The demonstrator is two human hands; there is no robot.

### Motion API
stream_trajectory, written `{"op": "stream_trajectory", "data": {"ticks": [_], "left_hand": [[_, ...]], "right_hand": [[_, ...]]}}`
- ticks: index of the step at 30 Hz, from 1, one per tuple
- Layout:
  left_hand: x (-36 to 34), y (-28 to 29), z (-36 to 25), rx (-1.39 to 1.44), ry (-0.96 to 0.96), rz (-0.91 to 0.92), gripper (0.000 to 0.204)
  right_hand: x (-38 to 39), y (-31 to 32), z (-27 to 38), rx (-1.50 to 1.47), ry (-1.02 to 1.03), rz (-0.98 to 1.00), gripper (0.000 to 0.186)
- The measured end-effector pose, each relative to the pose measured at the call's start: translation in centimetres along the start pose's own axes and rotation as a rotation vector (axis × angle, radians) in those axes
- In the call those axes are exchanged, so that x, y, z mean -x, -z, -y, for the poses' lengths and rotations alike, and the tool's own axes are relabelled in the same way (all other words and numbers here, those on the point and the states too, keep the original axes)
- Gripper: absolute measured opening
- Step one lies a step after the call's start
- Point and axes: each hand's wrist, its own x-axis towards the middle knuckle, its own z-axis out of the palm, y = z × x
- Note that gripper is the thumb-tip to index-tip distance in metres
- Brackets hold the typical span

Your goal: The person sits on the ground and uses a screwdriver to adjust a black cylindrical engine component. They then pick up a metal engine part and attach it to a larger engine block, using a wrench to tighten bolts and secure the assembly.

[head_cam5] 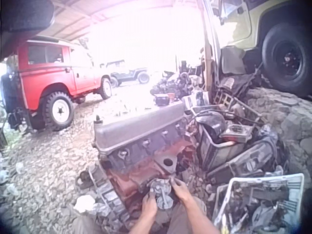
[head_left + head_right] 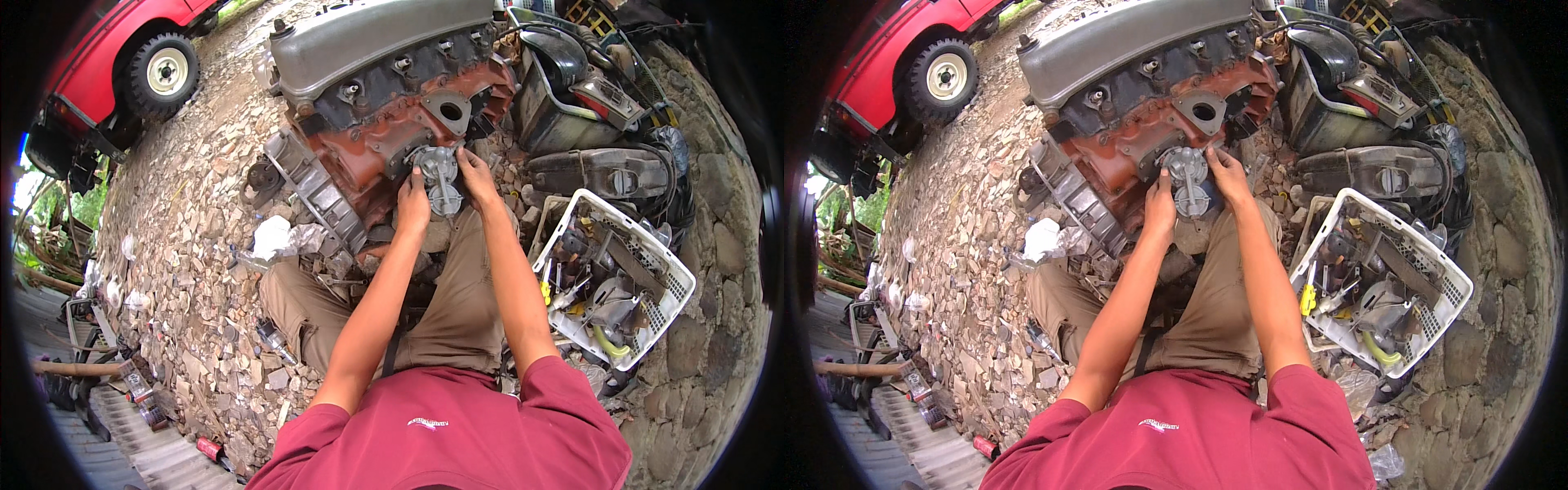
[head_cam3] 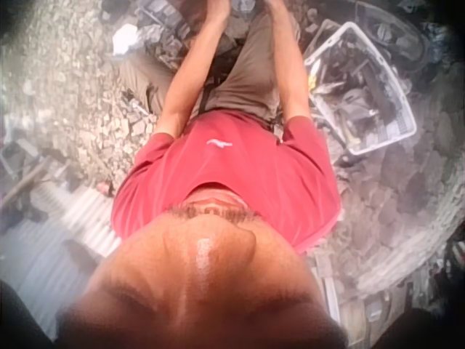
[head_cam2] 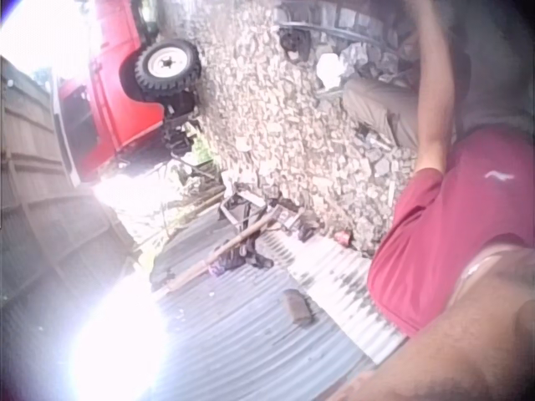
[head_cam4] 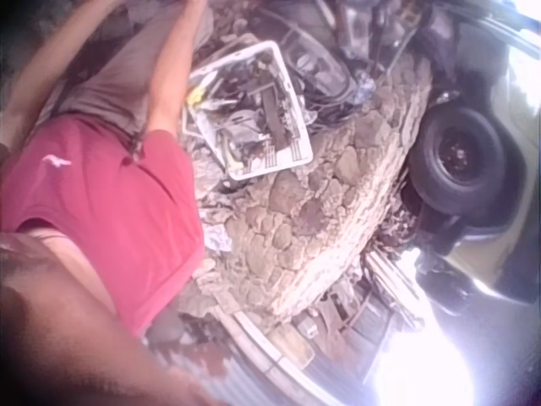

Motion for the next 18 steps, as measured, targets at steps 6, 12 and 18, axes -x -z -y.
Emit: {"op": "stream_trajectory", "data": {"ticks": [6, 12, 18], "left_hand": [[1.3, -0.7, -0.3, 0.163, 0.049, -0.039, 0.061], [1.4, -1.5, -1.1, 0.243, 0.079, -0.022, 0.061], [1.6, -1.5, -1.1, 0.193, -0.001, -0.043, 0.063]], "right_hand": [[1.0, -0.5, 1.2, -0.136, -0.066, -0.043, 0.057], [2.6, -3.6, 4.9, -0.187, -0.152, -0.166, 0.063], [2.9, -3.4, 4.2, -0.066, -0.152, -0.298, 0.060]]}}
